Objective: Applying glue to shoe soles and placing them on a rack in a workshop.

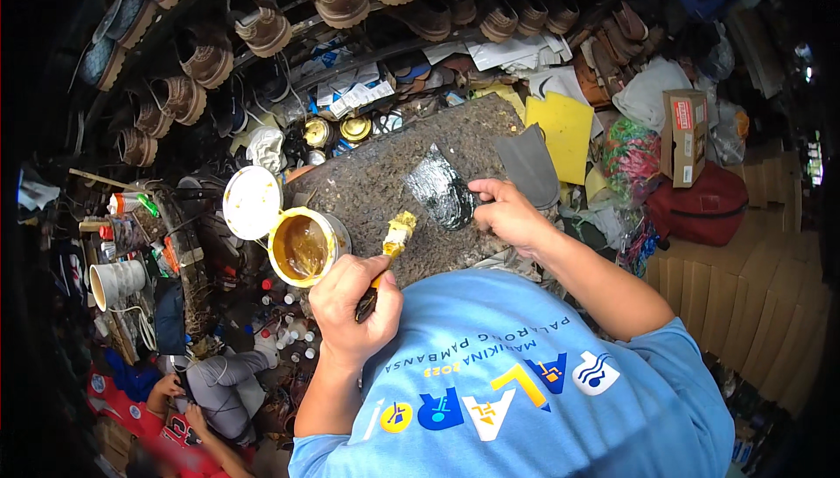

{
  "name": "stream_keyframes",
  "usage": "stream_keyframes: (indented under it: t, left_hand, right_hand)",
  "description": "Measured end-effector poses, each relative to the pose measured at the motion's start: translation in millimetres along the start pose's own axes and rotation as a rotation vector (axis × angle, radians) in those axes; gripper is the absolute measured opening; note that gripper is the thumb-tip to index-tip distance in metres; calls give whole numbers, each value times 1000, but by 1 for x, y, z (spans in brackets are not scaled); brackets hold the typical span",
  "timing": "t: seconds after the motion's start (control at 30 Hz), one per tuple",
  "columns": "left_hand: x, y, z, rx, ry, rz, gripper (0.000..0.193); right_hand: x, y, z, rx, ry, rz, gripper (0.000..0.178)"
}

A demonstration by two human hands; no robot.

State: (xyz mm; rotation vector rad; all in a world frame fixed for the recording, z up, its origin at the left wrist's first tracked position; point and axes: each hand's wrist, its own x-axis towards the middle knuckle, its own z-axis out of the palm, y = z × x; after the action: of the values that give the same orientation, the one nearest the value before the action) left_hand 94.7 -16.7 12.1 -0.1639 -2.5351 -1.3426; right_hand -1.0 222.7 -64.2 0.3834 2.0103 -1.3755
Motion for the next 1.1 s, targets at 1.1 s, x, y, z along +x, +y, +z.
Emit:
stream_keyframes:
  t: [1.1]
  left_hand:
    - [-12, -13, -16, 59, 203, 5, 12]
  right_hand:
    - [41, -1, -29, 1105, -646, -172, 27]
